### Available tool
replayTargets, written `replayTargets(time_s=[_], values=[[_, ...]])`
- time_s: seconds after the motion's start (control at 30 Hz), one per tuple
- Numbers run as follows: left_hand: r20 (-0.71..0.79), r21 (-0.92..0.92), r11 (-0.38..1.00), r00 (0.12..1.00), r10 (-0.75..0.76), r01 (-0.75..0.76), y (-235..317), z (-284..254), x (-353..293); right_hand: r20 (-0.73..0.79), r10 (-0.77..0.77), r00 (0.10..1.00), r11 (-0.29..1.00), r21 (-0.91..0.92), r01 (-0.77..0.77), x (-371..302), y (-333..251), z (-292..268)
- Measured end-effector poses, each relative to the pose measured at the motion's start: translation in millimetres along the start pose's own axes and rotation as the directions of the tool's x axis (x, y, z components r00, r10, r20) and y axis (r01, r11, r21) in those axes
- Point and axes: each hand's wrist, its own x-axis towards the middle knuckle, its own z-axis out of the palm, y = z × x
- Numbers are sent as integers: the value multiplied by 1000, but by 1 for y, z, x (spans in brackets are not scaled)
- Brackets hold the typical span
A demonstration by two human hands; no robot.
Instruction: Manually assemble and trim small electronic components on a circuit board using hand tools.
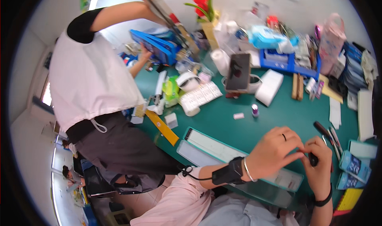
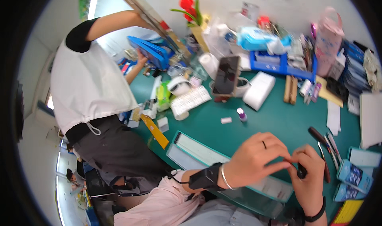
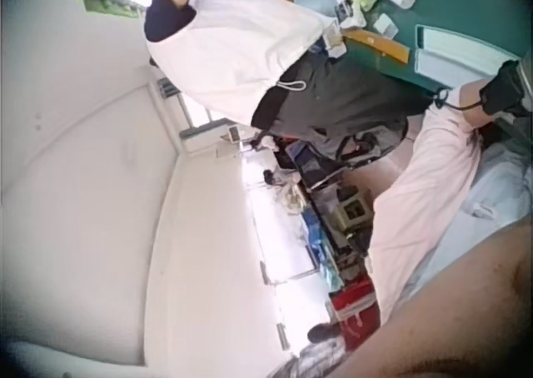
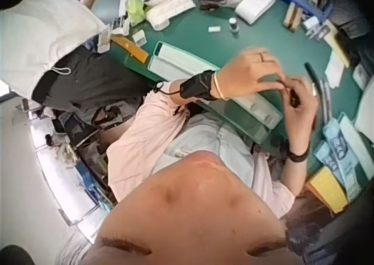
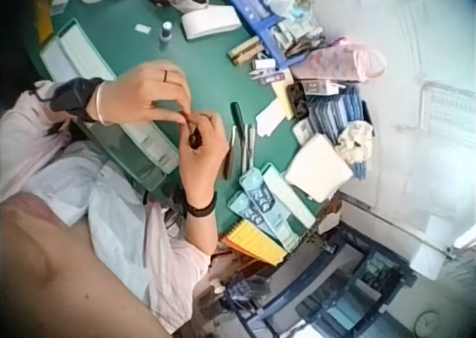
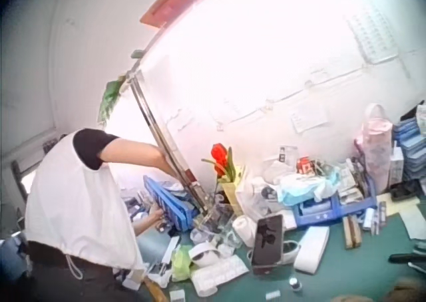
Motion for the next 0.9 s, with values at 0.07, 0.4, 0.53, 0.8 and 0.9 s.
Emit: replayTargets(time_s=[0.07,0.4,0.53,0.8,0.9], values=[[4,89,996,1000,-12,11,-10,-6,-1,3,-102,995,993,-64,102,8,5,9],[22,259,961,995,97,-100,-21,8,-8,52,-40,998,990,-130,46,9,20,14],[20,321,945,998,61,-64,-20,19,-17,25,-3,1000,980,-199,8,3,13,19],[10,93,994,999,-52,50,-21,28,-15,-3,25,1000,982,-187,-25,0,17,15],[45,78,992,993,-106,102,-26,16,-14,50,86,995,993,-79,-82,8,12,8]])
